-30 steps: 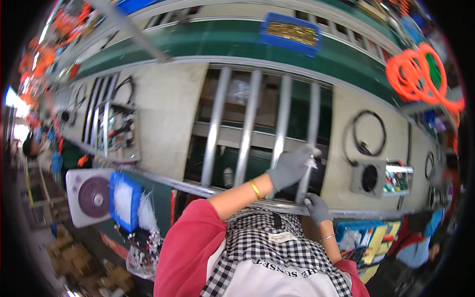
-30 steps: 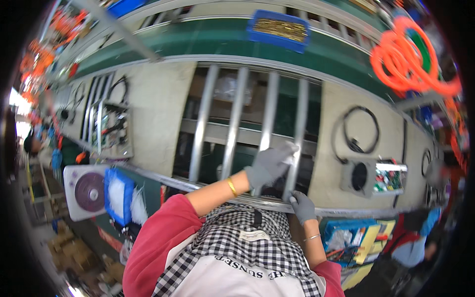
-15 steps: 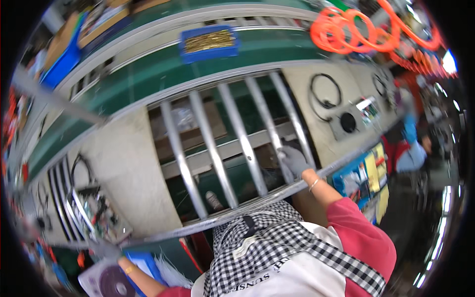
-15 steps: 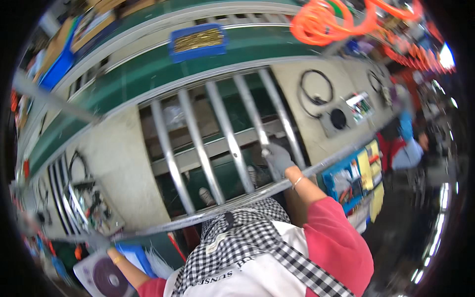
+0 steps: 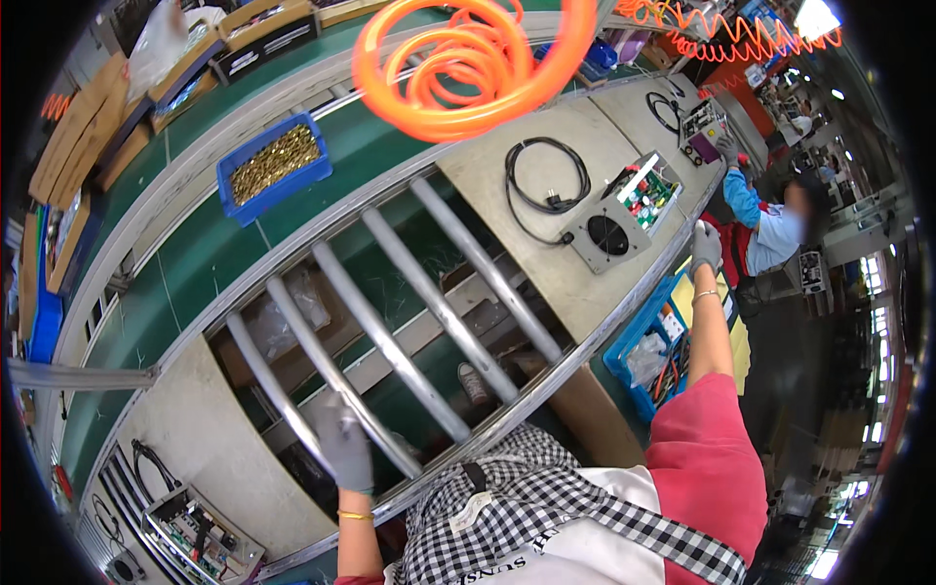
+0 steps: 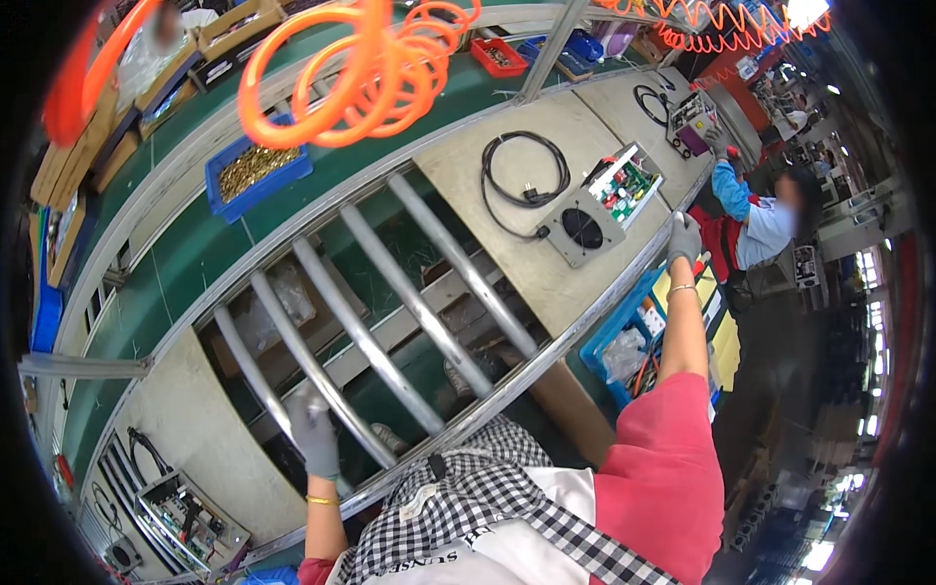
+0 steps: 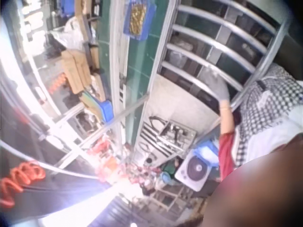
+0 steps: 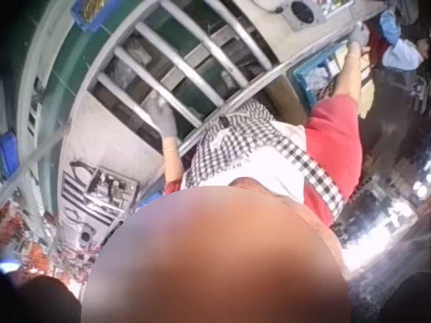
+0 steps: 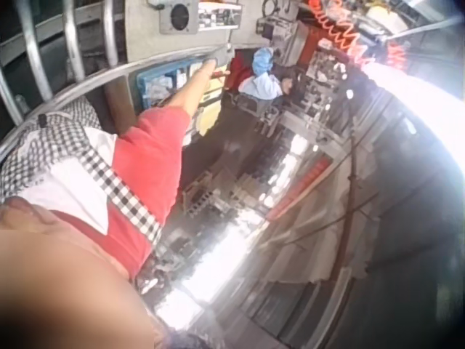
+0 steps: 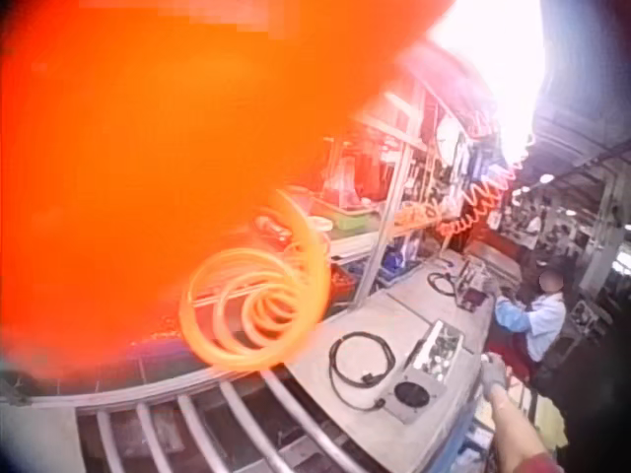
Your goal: Assemble and wire internal components of an electronic inverter unit on a production line.
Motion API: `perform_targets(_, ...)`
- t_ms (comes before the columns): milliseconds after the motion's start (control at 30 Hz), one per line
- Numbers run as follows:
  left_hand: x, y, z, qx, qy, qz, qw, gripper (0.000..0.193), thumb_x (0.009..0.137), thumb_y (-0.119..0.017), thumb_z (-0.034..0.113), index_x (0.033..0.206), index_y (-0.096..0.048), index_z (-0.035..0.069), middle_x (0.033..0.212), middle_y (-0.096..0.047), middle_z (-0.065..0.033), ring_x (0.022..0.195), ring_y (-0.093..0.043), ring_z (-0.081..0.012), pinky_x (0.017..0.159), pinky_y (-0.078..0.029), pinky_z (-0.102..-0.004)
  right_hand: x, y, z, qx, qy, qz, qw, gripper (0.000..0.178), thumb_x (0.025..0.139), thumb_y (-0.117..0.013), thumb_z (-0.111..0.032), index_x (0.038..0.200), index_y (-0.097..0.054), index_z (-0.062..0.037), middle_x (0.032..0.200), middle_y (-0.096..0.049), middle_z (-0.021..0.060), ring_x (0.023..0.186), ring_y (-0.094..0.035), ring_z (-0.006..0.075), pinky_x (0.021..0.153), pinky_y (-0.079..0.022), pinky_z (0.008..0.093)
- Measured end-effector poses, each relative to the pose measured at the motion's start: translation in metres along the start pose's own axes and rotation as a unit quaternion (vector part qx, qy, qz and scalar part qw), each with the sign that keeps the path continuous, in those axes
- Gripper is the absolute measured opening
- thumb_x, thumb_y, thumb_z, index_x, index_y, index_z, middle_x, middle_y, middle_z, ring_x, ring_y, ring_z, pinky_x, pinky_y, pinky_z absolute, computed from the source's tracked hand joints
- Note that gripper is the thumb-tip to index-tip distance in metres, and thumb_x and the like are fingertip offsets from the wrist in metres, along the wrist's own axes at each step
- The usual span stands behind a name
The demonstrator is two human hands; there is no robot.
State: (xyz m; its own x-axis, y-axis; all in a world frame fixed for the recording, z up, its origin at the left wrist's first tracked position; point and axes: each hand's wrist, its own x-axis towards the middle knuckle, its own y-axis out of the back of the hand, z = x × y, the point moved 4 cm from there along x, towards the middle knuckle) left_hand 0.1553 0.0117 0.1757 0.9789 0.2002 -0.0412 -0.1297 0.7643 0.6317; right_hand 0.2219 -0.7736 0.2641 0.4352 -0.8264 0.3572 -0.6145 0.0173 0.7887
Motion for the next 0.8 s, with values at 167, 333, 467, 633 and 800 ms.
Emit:
perform_targets(167, 0.003, -0.118, 0.097, -0.036, -0.187, -0.122, 0.974, 0.037, 0.086, -0.062, 0.009, 0.123, -0.060, 0.015, 0.114, -0.064, -0.0102, 0.090, -0.067, -0.0315, 0.077, -0.055, -0.0351, 0.113, -0.064, 0.019, -0.072, 0.023, -0.076, 0.994, 0.061, 0.091, -0.051, -0.054, 0.133, -0.057, -0.0099, 0.136, -0.053, 0.0250, 0.131, -0.048, 0.0360, 0.108, -0.037, 0.0402)
perform_targets(333, 0.003, -0.199, 0.161, -0.057, -0.246, -0.204, 0.946, 0.043, 0.083, -0.062, 0.015, 0.126, -0.057, 0.019, 0.119, -0.062, -0.0075, 0.085, -0.068, -0.0308, 0.068, -0.056, -0.0374, 0.188, -0.136, 0.037, -0.071, 0.089, -0.148, 0.982, 0.067, 0.093, -0.050, -0.051, 0.138, -0.049, -0.0026, 0.133, -0.056, 0.0252, 0.124, -0.051, 0.0414, 0.104, -0.039, 0.0437)
perform_targets(467, 0.006, -0.231, 0.185, -0.036, -0.213, -0.252, 0.943, 0.041, 0.085, -0.059, 0.018, 0.126, -0.056, 0.019, 0.120, -0.061, -0.0070, 0.082, -0.067, -0.0323, 0.067, -0.055, -0.0400, 0.170, -0.148, 0.036, -0.056, 0.138, -0.183, 0.972, 0.057, 0.097, -0.047, -0.049, 0.128, -0.057, -0.0021, 0.119, -0.062, 0.0255, 0.111, -0.057, 0.0411, 0.094, -0.043, 0.0447)
perform_targets(633, 0.007, -0.241, 0.200, -0.067, -0.224, -0.237, 0.943, 0.042, 0.088, -0.058, 0.023, 0.130, -0.053, 0.019, 0.122, -0.060, -0.0076, 0.083, -0.067, -0.0334, 0.069, -0.055, -0.0426, 0.121, -0.114, -0.001, -0.098, 0.201, -0.202, 0.953, 0.050, 0.098, -0.048, -0.046, 0.112, -0.064, 0.0001, 0.103, -0.066, 0.0236, 0.095, -0.060, 0.0387, 0.089, -0.045, 0.0445)
perform_targets(800, -0.002, -0.237, 0.190, -0.064, -0.194, -0.252, 0.946, 0.048, 0.091, -0.059, 0.033, 0.133, -0.049, 0.013, 0.121, -0.061, -0.0114, 0.089, -0.067, -0.0340, 0.075, -0.054, -0.0429, 0.046, -0.089, -0.033, 0.023, 0.097, -0.289, 0.952, 0.046, 0.099, -0.047, -0.044, 0.103, -0.064, -0.0018, 0.078, -0.062, 0.0158, 0.066, -0.062, 0.0234, 0.059, -0.048, 0.0373)
